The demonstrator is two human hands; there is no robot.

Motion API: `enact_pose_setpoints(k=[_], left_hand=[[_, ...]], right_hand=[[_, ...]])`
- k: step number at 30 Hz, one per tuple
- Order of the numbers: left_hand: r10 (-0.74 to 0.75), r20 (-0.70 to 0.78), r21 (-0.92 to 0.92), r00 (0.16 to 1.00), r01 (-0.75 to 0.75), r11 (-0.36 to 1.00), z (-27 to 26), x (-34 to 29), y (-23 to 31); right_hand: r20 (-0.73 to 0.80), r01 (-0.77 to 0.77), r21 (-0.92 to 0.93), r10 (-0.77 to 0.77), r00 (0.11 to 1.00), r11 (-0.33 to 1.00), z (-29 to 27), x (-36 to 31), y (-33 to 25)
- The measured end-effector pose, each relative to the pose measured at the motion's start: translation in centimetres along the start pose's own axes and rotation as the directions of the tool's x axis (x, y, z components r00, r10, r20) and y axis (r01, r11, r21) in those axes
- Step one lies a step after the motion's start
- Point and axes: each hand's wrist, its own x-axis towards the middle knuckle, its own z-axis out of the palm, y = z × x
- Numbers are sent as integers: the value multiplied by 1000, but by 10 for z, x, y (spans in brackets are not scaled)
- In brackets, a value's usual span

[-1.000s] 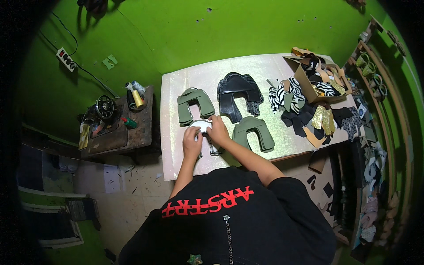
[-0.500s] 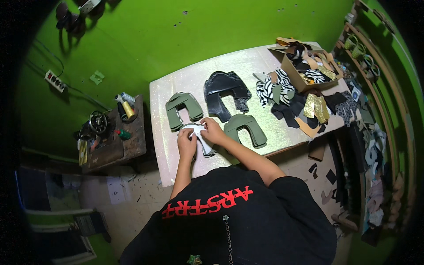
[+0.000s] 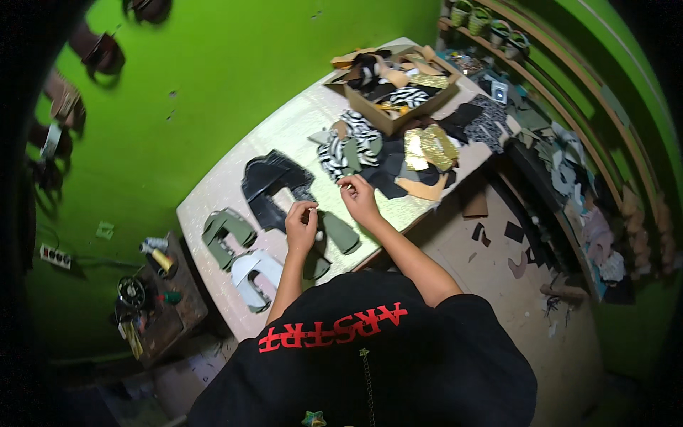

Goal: Sorting and arranging leather shoe upper components on a workbench in a manufacturing environment.

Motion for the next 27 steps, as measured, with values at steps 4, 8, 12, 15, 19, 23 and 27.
enact_pose_setpoints(k=[4,8,12,15,19,23,27], left_hand=[[83,79,-37,993,-81,996,64,28,18],[-19,318,-131,948,64,989,125,44,37],[60,403,-7,913,-62,998,172,51,34],[87,383,34,920,-108,994,196,60,44],[106,202,64,974,-121,991,219,79,56],[125,-27,208,992,-117,971,227,107,79],[174,-53,298,983,-150,943,232,139,86]], right_hand=[[-136,-57,-178,32,990,982,-77,16,23],[-96,6,-456,-56,994,890,-154,34,58],[135,118,-698,-32,990,706,-197,47,45],[226,117,-704,65,972,700,-216,55,52],[195,178,-594,-74,978,784,-235,85,60],[85,234,-525,-223,971,818,-253,130,48],[38,305,-528,-337,941,792,-263,192,35]])
